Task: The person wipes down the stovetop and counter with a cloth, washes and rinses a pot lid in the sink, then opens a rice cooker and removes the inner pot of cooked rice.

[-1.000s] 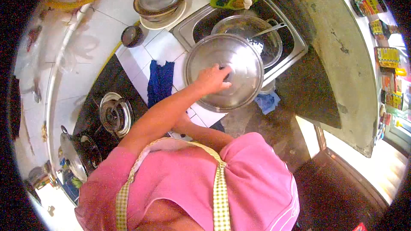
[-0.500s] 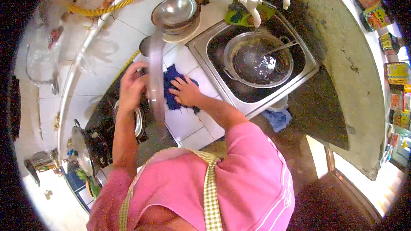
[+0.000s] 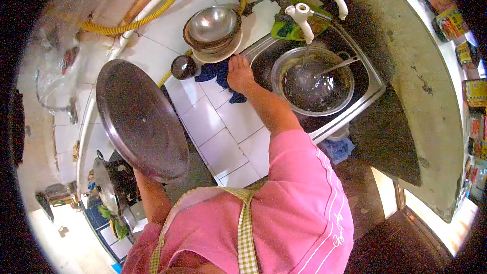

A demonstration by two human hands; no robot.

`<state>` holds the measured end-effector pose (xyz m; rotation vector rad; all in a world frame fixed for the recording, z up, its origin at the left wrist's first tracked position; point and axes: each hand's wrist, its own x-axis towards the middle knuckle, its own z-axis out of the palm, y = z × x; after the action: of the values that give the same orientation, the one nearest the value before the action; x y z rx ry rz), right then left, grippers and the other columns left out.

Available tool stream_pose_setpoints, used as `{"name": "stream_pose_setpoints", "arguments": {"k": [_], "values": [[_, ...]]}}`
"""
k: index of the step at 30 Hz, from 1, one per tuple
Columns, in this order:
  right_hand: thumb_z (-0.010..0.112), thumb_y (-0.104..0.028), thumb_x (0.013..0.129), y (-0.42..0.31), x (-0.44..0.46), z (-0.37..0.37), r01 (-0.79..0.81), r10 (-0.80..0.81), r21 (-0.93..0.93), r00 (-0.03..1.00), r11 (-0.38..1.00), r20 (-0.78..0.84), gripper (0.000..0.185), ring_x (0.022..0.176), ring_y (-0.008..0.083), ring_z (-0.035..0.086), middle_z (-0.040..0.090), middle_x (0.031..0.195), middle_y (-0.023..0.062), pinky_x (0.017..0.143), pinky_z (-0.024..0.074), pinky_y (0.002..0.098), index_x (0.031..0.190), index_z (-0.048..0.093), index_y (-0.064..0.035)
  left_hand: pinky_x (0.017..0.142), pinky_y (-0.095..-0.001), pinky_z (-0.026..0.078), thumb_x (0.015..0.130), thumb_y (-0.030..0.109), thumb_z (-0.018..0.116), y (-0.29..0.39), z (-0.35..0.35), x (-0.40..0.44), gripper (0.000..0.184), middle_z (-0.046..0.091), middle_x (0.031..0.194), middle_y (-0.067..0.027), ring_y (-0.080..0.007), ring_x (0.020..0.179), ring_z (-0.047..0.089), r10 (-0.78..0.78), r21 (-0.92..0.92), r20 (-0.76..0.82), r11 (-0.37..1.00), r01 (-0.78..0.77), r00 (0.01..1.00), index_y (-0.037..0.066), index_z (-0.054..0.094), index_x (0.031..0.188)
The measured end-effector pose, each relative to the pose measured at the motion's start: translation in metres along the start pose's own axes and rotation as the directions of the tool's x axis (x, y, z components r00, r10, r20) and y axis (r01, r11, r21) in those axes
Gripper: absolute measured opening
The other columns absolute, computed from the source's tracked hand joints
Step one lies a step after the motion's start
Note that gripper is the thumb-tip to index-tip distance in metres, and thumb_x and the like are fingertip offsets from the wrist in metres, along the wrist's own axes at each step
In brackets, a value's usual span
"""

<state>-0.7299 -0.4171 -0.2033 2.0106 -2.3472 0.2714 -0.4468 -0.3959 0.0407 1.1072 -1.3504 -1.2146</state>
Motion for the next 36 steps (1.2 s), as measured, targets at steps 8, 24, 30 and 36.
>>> {"name": "stream_pose_setpoints", "arguments": {"k": [8,24,30,36], "values": [[0.048,-0.024,0.074,0.048,-0.037,-0.044,-0.112,0.120,0.283,0.993,0.953,-0.011,0.029,0.084,0.0369,0.054,0.060,0.084,0.0194,0.076,0.0414,0.0393,0.078,0.058,0.0021,0.066,-0.0203,0.046,0.081,0.017,0.056,0.004,0.000,-0.004,0.035,0.057,0.097,-0.0045,-0.0117,0.080,0.057,-0.047,-0.038,0.004,0.998,0.048,0.999,0.003,0.049,0.112],[0.032,-0.041,0.088,0.172,0.205,0.014,-0.425,0.412,0.362,0.904,0.830,0.117,0.052,0.127,0.0420,0.013,0.013,0.140,0.0168,0.101,0.0156,0.0524,0.134,0.024,-0.0174,0.066,-0.0202,0.046,0.081,0.018,0.056,-0.006,-0.033,-0.055,0.036,0.057,0.098,-0.0045,-0.0115,0.081,0.057,-0.216,0.071,-0.129,0.971,0.226,0.968,0.003,0.048,0.113],[0.038,-0.039,0.086,0.184,0.205,0.080,-0.366,0.363,0.018,0.927,0.930,0.100,0.056,0.127,0.0426,0.008,0.011,0.141,0.0166,0.098,0.0041,0.0598,0.136,0.018,-0.0214,0.067,-0.0202,0.046,0.082,0.018,0.056,-0.011,-0.035,-0.056,0.036,0.057,0.098,-0.0045,-0.0114,0.081,0.057,-0.236,0.101,-0.145,0.962,0.252,0.961,0.003,0.048,0.114],[0.043,-0.032,0.084,0.127,0.122,-0.003,-0.262,0.250,0.119,0.962,0.958,0.109,0.055,0.124,0.0464,0.014,0.019,0.138,0.0178,0.101,0.0131,0.0547,0.132,0.028,-0.0113,0.067,-0.0201,0.046,0.082,0.019,0.056,-0.015,-0.040,-0.051,0.037,0.057,0.098,-0.0045,-0.0113,0.081,0.057,-0.205,0.085,-0.113,0.973,0.215,0.972,0.003,0.048,0.114]]}}
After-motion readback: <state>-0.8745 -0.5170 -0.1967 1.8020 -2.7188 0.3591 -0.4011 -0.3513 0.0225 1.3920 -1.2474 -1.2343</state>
